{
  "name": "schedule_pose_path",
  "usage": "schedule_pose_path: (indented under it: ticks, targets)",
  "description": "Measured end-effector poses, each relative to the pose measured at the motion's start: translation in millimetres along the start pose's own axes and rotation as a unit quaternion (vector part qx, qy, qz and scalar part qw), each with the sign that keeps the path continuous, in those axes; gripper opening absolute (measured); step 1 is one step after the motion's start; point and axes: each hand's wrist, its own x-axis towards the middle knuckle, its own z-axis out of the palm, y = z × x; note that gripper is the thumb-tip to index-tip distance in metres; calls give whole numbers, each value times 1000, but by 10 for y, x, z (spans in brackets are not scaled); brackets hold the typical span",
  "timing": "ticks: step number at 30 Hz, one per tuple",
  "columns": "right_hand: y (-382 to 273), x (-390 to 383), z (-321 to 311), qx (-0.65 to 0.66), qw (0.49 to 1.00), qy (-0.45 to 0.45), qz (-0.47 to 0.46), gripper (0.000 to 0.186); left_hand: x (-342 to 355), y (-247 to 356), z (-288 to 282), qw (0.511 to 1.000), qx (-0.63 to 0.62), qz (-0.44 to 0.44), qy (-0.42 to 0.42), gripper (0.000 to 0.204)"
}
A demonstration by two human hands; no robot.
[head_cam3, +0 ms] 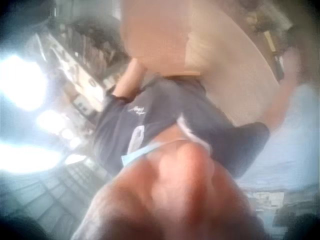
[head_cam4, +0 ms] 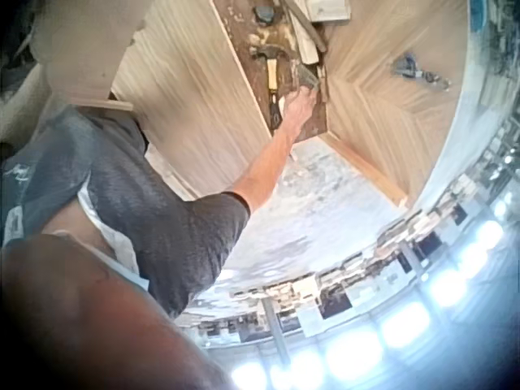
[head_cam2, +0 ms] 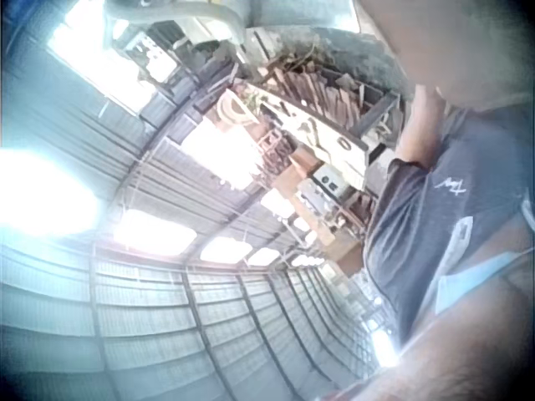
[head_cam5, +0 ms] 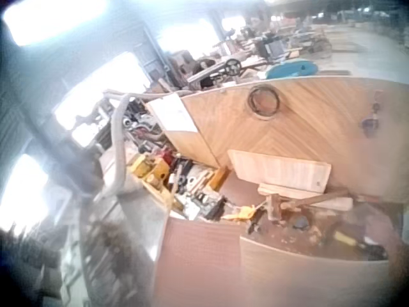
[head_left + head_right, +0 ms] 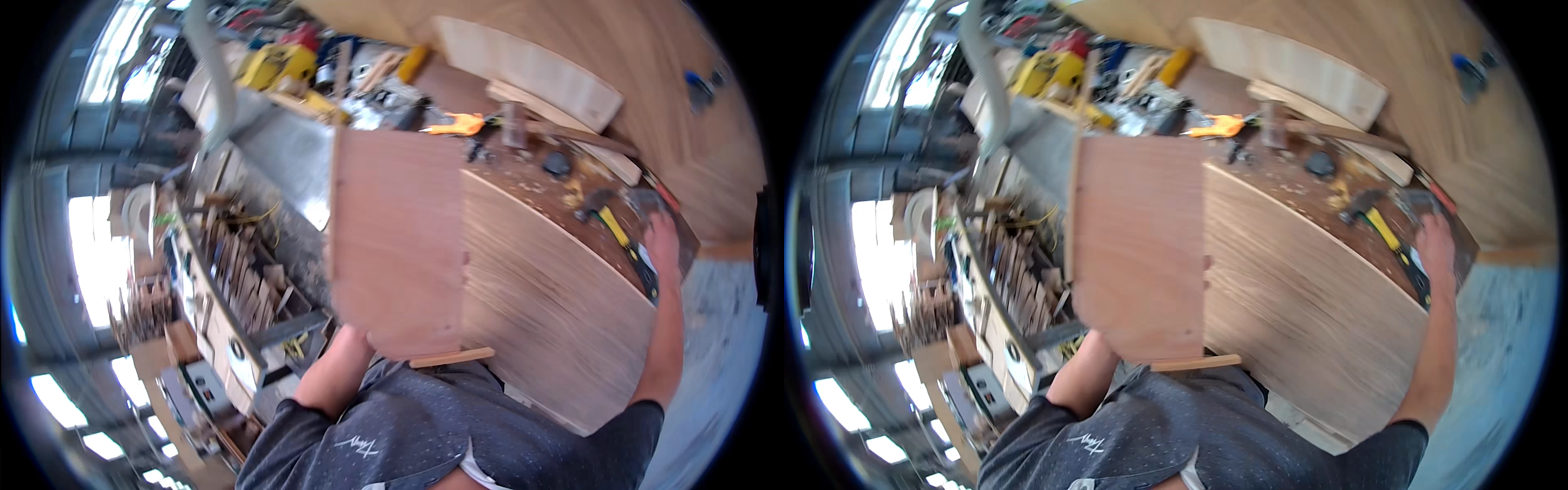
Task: The person picks up a wooden board and a caliper, then measures the board's dimensions. They walk to a table saw, place the board on the machine, and cut a strip from its edge. The person repeats this process for a second board, removing a strip from each piece.
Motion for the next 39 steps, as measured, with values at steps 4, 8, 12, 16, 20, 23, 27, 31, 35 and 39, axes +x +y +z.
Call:
schedule_pose_path:
  ticks: [4, 8, 12, 16, 20, 23, 27, 31, 35, 39]
  targets:
    - [-164, 1, -149, 106, 993, 18, 44, 18, -53, 52, 8, 998, 51, -21, -37, 78]
    - [-963, 13, -537, 371, 922, 114, 15, 23, -129, 36, -130, 989, -83, -86, -87, 81]
    - [-2035, -94, -1298, 329, 936, 110, -55, 32, -143, 24, -257, 929, -296, -196, -108, 85]
    - [-2994, -251, -1898, 304, 948, -29, -93, 36, -181, 77, -313, 897, -319, -261, -157, 87]
    - [-4018, -353, -2229, 325, 937, -31, -122, 35, -402, 217, -387, 882, -331, -280, -186, 87]
    - [-4486, -341, -2280, 253, 948, 20, -190, 35, -601, 360, -388, 897, -288, -278, -189, 84]
    - [-5107, -320, -2372, 207, 960, -10, -189, 34, -901, 525, -265, 932, -192, -245, -188, 73]
    - [-5477, -214, -2310, 202, 952, 7, -229, 33, -1027, 599, -277, 955, -118, -185, -200, 73]
    - [-5666, -184, -2287, 209, 943, 5, -260, 33, -1070, 611, -367, 963, -112, -132, -207, 72]
    - [-5741, -187, -2281, 184, 932, 43, -310, 35, -1091, 601, -440, 969, -113, -83, -203, 71]
